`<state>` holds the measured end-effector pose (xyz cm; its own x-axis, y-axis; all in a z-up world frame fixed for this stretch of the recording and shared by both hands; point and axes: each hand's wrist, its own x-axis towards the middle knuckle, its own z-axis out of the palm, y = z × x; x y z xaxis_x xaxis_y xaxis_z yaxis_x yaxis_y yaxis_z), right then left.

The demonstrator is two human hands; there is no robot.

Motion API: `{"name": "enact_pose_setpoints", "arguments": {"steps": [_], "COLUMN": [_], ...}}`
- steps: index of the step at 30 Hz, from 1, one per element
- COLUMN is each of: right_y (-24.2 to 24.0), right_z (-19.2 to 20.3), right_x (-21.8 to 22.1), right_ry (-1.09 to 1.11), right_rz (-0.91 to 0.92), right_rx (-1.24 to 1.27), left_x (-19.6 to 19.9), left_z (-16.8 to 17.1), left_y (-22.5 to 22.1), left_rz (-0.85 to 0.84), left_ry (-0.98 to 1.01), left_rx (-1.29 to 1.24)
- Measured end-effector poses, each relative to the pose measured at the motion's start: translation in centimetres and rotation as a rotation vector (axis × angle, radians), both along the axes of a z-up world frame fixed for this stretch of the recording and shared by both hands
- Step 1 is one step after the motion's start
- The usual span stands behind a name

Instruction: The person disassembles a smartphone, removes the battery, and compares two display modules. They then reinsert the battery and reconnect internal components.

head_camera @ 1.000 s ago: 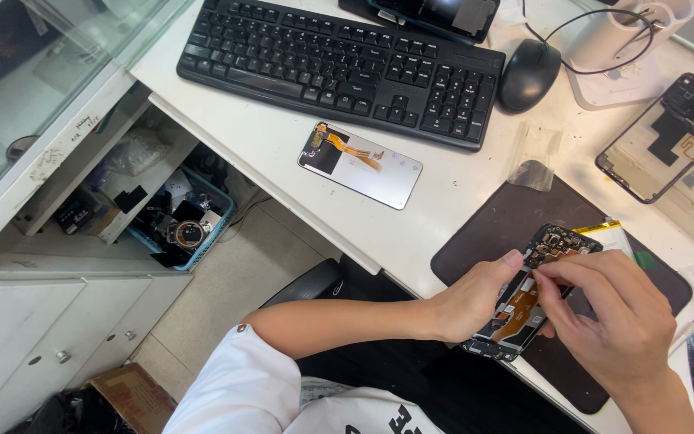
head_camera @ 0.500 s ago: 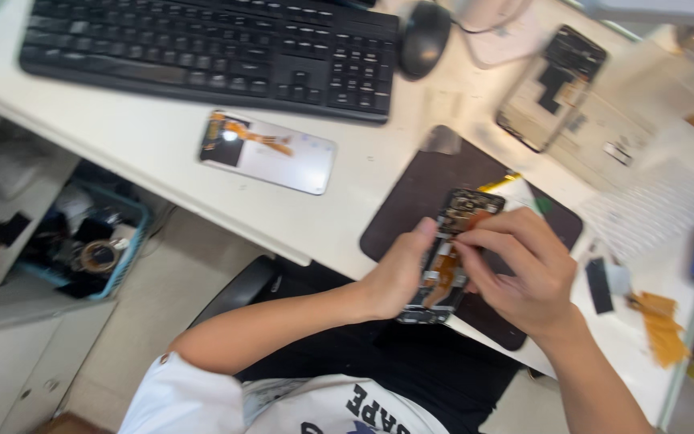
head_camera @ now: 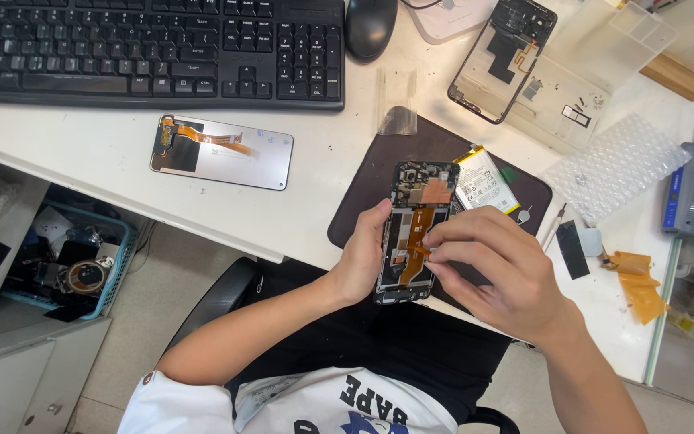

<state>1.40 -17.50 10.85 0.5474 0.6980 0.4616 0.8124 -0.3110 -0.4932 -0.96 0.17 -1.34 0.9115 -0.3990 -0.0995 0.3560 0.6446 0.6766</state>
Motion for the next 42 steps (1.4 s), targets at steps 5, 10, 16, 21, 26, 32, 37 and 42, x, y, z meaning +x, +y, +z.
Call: {"name": "enact_pose_setpoints", "arguments": {"steps": [5,10,16,21,26,32,37,42], "right_y": [0.2,0.7,2.3,2.5,3.0,3.1,3.2,3.1], "right_z": [-0.6,-1.0,-3.1,-3.2,-3.0,-2.6,-2.6,-2.5], "right_x": [-1.2,-4.6,-6.0,-5.8,-6.1,-6.7,-6.7,-6.6], "right_ry": [-0.037,0.124,0.366,0.425,0.472,0.402,0.361,0.404], "right_rz": [-0.158,-0.425,-0.507,-0.512,-0.561,-0.609,-0.645,-0.644], "right_rx": [0.062,0.055,0.002,-0.040,-0.054,-0.037,-0.066,-0.036], "left_x": [0.0,0.0,-0.6,-1.3,-1.7,-1.5,-1.6,-1.9], "left_z": [0.6,2.0,3.6,4.4,4.4,3.8,2.7,2.1], "left_y": [-0.3,-0.7,-1.3,-1.1,-1.2,-1.3,-1.5,-1.8], "left_rz": [0.070,0.101,0.123,0.126,0.201,0.244,0.223,0.256], "left_ry": [0.038,-0.074,-0.106,-0.134,-0.157,-0.071,0.063,0.014], "left_rx": [-0.081,-0.149,-0.174,-0.127,-0.099,-0.110,-0.108,-0.078]}}
